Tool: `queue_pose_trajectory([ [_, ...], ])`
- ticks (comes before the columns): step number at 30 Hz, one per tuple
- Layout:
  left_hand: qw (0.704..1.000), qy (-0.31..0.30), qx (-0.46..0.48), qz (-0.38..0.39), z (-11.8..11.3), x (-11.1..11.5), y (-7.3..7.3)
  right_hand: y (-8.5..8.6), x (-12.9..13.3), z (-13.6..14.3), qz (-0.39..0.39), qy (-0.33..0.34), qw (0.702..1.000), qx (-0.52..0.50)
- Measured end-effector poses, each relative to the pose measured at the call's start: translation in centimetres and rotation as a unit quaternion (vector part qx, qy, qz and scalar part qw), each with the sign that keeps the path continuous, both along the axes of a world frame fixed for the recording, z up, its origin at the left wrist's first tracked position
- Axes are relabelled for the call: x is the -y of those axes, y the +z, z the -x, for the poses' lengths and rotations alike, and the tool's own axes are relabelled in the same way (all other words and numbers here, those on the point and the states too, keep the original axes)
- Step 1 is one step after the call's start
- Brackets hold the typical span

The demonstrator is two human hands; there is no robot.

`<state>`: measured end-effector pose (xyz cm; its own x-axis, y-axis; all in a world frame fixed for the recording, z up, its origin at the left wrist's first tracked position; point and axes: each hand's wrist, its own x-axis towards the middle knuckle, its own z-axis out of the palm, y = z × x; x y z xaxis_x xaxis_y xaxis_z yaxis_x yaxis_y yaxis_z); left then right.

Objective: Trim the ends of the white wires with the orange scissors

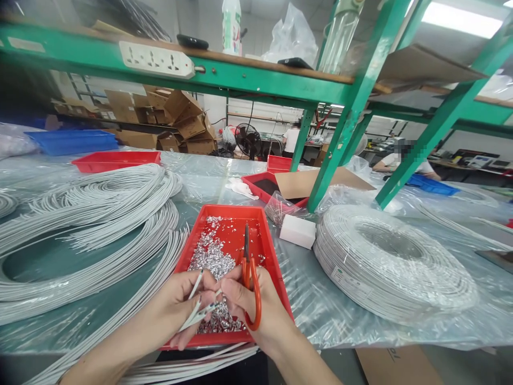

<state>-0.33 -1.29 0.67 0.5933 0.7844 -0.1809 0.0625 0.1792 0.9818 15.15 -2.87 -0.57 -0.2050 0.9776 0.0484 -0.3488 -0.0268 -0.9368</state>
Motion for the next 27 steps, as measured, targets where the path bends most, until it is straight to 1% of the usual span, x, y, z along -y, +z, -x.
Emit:
queue_pose_trajectory([
  [2, 0.999, -0.028, 0.033, 0.032, 0.3, -0.1, -0.2, -0.4, -0.3, 0.0, -0.015, 0.033, 0.999, -0.022],
  [3, 0.997, -0.039, 0.051, 0.051, 0.4, -0.2, -0.2, -0.4, -0.5, 0.0, -0.035, 0.041, 0.998, -0.013],
  [4, 0.994, -0.045, 0.069, 0.07, 0.5, -0.3, -0.3, -0.4, -0.6, -0.1, -0.062, 0.04, 0.997, 0.007],
  [7, 0.985, -0.044, 0.12, 0.118, 0.5, -0.5, -0.4, 0.5, -0.6, -0.3, -0.13, 0.011, 0.988, 0.077],
  [9, 0.98, -0.038, 0.144, 0.136, 0.5, -0.6, -0.4, 1.0, -0.6, -0.4, -0.149, -0.002, 0.982, 0.113],
  [10, 0.979, -0.034, 0.149, 0.138, 0.5, -0.6, -0.4, 1.2, -0.5, -0.4, -0.144, -0.004, 0.982, 0.125],
  [14, 0.979, -0.03, 0.144, 0.138, 0.6, -0.6, -0.3, 1.4, -0.5, -0.4, -0.123, -0.02, 0.979, 0.163],
  [19, 0.986, -0.044, 0.109, 0.122, 0.7, -0.4, -0.1, 1.6, -0.5, -0.2, -0.141, -0.009, 0.971, 0.192],
  [21, 0.99, -0.074, 0.065, 0.105, 0.5, -0.2, -0.1, 1.7, -0.7, -0.2, -0.156, -0.042, 0.962, 0.221],
  [23, 0.991, -0.101, 0.012, 0.084, 0.2, 0.0, -0.2, 1.7, -1.3, -0.4, -0.167, -0.094, 0.947, 0.259],
  [24, 0.993, -0.098, -0.007, 0.068, 0.1, 0.1, -0.4, 1.6, -1.6, -0.6, -0.17, -0.113, 0.94, 0.274],
  [25, 0.995, -0.081, -0.016, 0.049, -0.1, 0.2, -0.6, 1.5, -2.0, -0.9, -0.169, -0.123, 0.935, 0.285],
  [27, 0.999, -0.033, -0.006, 0.014, -0.1, 0.4, -1.0, 1.1, -2.7, -1.6, -0.171, -0.118, 0.931, 0.3],
])
